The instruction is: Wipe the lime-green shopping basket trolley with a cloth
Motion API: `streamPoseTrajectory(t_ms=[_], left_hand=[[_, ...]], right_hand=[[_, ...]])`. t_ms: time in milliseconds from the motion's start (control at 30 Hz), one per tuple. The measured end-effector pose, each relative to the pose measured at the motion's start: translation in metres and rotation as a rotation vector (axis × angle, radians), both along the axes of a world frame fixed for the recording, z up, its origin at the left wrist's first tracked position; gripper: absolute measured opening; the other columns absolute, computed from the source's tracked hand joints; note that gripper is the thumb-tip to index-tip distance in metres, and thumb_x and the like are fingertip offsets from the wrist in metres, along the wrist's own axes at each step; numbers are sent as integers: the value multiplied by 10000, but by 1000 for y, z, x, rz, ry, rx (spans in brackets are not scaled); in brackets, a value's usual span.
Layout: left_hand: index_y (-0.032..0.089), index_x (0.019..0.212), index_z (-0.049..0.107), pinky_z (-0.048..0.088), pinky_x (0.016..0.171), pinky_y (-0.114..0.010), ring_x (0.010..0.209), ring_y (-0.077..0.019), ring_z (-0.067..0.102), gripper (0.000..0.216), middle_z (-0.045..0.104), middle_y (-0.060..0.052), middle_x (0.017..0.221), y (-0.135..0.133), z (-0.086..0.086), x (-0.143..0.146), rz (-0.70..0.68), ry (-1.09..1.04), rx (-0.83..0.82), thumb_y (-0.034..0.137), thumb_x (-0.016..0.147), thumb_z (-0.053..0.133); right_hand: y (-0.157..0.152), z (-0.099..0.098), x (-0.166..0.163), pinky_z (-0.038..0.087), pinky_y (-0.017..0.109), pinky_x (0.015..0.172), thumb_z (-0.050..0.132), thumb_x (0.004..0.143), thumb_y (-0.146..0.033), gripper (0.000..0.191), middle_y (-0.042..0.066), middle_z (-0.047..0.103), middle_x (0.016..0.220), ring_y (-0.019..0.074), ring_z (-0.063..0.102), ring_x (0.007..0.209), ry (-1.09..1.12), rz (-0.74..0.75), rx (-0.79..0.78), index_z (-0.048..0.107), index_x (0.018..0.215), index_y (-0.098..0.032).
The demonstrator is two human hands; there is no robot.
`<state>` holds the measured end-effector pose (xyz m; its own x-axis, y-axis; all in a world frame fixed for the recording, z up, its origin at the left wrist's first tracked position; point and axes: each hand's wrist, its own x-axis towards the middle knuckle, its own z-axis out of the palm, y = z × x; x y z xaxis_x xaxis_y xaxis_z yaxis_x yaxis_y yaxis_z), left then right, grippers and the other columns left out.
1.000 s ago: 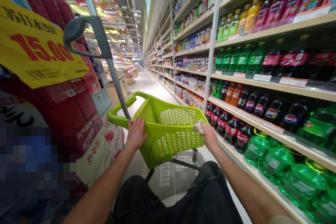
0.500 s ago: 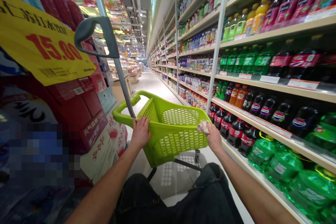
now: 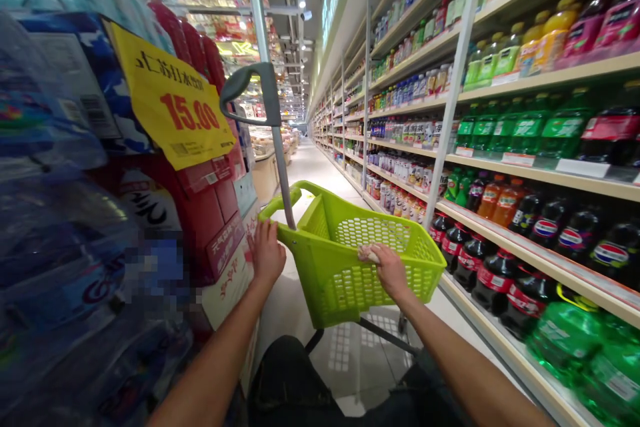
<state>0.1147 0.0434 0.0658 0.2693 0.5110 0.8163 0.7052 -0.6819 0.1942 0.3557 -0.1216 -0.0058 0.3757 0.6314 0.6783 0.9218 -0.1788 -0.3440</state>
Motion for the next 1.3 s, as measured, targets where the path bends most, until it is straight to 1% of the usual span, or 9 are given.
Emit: streamPoseTrajectory(t_ms=[100, 333, 400, 467, 633, 867, 1133, 1200, 1300], left_hand=[[97, 1178, 511, 273, 1046, -480, 1286, -303, 296, 509, 463, -153, 1300, 1, 1, -2, -64, 139, -7, 55, 680, 414], [124, 1212, 477, 232, 1037, -570, 1294, -286, 304, 563, 447, -142, 1329, 6, 19, -1, 7, 224, -70, 6, 675, 355], [122, 1195, 490, 261, 1025, -565, 1304, -293, 284, 565, 452, -149, 1322, 13, 24, -2, -5, 267, -97, -9, 662, 358], [122, 1198, 485, 305, 1018, -528, 1310, -284, 275, 580, 454, -150, 1318, 20, 25, -5, -50, 285, -101, -24, 650, 364], [61, 1190, 483, 298, 1067, -434, 1325, -255, 246, 586, 456, -165, 1306, 26, 17, -10, -177, 261, -66, -53, 627, 365], [87, 1242, 437, 285, 1083, -454, 1340, -247, 207, 650, 426, -142, 1341, 29, 16, -14, -212, 275, -73, -68, 615, 363], [57, 1229, 446, 260, 1102, -440, 1344, -258, 189, 637, 399, -151, 1359, 26, 16, -16, -213, 275, -64, -64, 609, 363], [49, 1217, 455, 255, 1102, -446, 1341, -265, 197, 620, 408, -160, 1350, 23, 15, -14, -220, 236, -81, -56, 613, 365], [78, 1203, 463, 252, 1099, -454, 1330, -251, 235, 591, 412, -147, 1348, 10, 7, -6, -280, 81, -136, -35, 631, 365]], right_hand=[[31, 45, -27, 447, 327, 891, 430, 699, -13, 418, 71, 614, 1114, 183, 554, 1031, 29, 183, 117, 624, 1023, -191], [134, 265, -107, 236, 450, 1072, 342, 873, -83, 395, -15, 374, 1380, 198, 191, 1341, -341, 433, 546, 508, 1195, -240], [148, 284, -110, 163, 498, 1086, 338, 893, -109, 358, 9, 347, 1401, 211, 80, 1365, -461, 498, 446, 495, 1202, -197], [150, 265, -108, 161, 484, 1094, 383, 887, -126, 313, 44, 397, 1374, 209, 99, 1364, -563, 562, 293, 524, 1163, -169], [127, 158, -100, 268, 414, 1075, 452, 841, -81, 292, 73, 546, 1244, 195, 312, 1298, -614, 768, 37, 573, 1096, -156], [133, 162, -94, 182, 402, 1109, 424, 849, -67, 308, 72, 456, 1337, 194, 208, 1337, -389, 677, 144, 569, 1114, -123], [86, 2, -109, 343, 430, 1047, 447, 840, -79, 316, 94, 549, 1242, 209, 374, 1264, -326, 594, 41, 593, 1107, -163], [76, -16, -112, 388, 412, 1015, 457, 818, -64, 319, 108, 573, 1208, 210, 418, 1234, -310, 621, -13, 609, 1084, -155], [70, -2, -112, 375, 401, 1024, 449, 781, -51, 362, 96, 549, 1240, 204, 416, 1235, -114, 617, 57, 615, 1078, -176]])
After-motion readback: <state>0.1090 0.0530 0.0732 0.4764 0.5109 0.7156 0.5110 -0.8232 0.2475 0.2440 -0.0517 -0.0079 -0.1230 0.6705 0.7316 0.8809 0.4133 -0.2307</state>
